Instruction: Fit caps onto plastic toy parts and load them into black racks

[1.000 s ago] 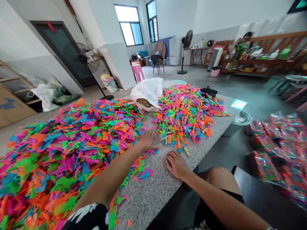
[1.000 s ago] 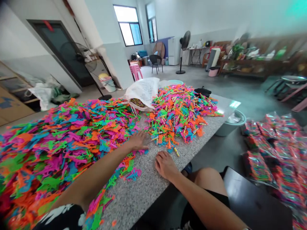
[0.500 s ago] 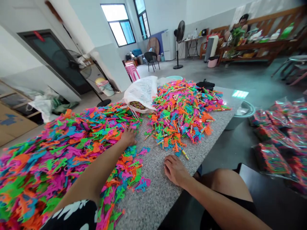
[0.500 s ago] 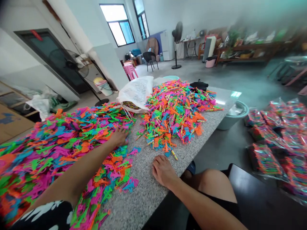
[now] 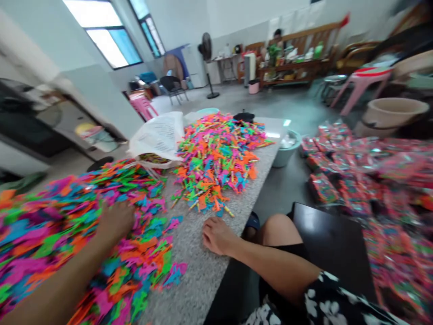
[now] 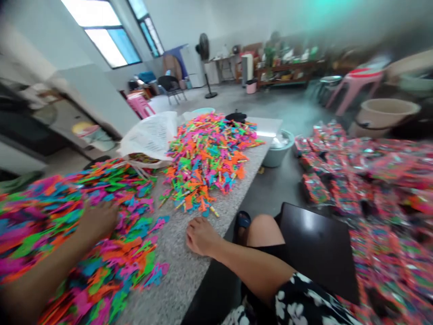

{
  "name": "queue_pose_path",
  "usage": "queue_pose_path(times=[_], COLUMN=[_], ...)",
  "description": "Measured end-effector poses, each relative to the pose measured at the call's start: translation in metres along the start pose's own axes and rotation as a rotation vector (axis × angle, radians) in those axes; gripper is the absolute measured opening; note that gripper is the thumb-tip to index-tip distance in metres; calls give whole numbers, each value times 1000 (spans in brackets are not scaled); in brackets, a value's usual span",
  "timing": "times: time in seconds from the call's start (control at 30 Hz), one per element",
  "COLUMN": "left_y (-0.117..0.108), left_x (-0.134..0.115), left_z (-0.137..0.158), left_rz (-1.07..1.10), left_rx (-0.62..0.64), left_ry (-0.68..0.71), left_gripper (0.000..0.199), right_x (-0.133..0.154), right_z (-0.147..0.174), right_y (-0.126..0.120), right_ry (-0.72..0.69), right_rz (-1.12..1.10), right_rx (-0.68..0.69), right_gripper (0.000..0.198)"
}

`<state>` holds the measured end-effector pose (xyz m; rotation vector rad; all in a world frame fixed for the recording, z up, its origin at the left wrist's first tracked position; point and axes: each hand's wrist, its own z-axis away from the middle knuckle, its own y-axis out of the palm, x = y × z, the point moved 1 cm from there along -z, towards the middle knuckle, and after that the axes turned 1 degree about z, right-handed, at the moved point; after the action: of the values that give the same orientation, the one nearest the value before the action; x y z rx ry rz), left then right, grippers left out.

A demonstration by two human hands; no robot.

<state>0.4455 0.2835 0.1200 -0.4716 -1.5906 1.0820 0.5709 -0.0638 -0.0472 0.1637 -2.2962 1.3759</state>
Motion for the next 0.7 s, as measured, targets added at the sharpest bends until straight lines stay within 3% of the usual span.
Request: queue_pose_path(times=[0.07,0.13,0.27,0.5,0.6,0.7], left_y=[8,17,33,42,44,43], left_x=[0,-12,-72,-201,-234,-249], left_z=[3,5,14,45,68,94], left_rz=[-68,25,435,764,781,757], left_rx=[-40,-74,-218,-409,-419,-426], left_ry=[60,112,225,172,99,50], left_gripper=[38,38,32,36,41,43], right_x=[-4,-7,-8,-10,-11,-2], right_z=[-3,-6,-8,-6,-5,-7], right_y=[0,0,-4,-12,-27,-66], right_ry=[-2,-9,-37,-83,-86,-107], right_rz=[28,43,36,8,-15,-62], right_rx=[4,-18,-111,-225,-274,-382], right_gripper=[11,13,14,22,19,14])
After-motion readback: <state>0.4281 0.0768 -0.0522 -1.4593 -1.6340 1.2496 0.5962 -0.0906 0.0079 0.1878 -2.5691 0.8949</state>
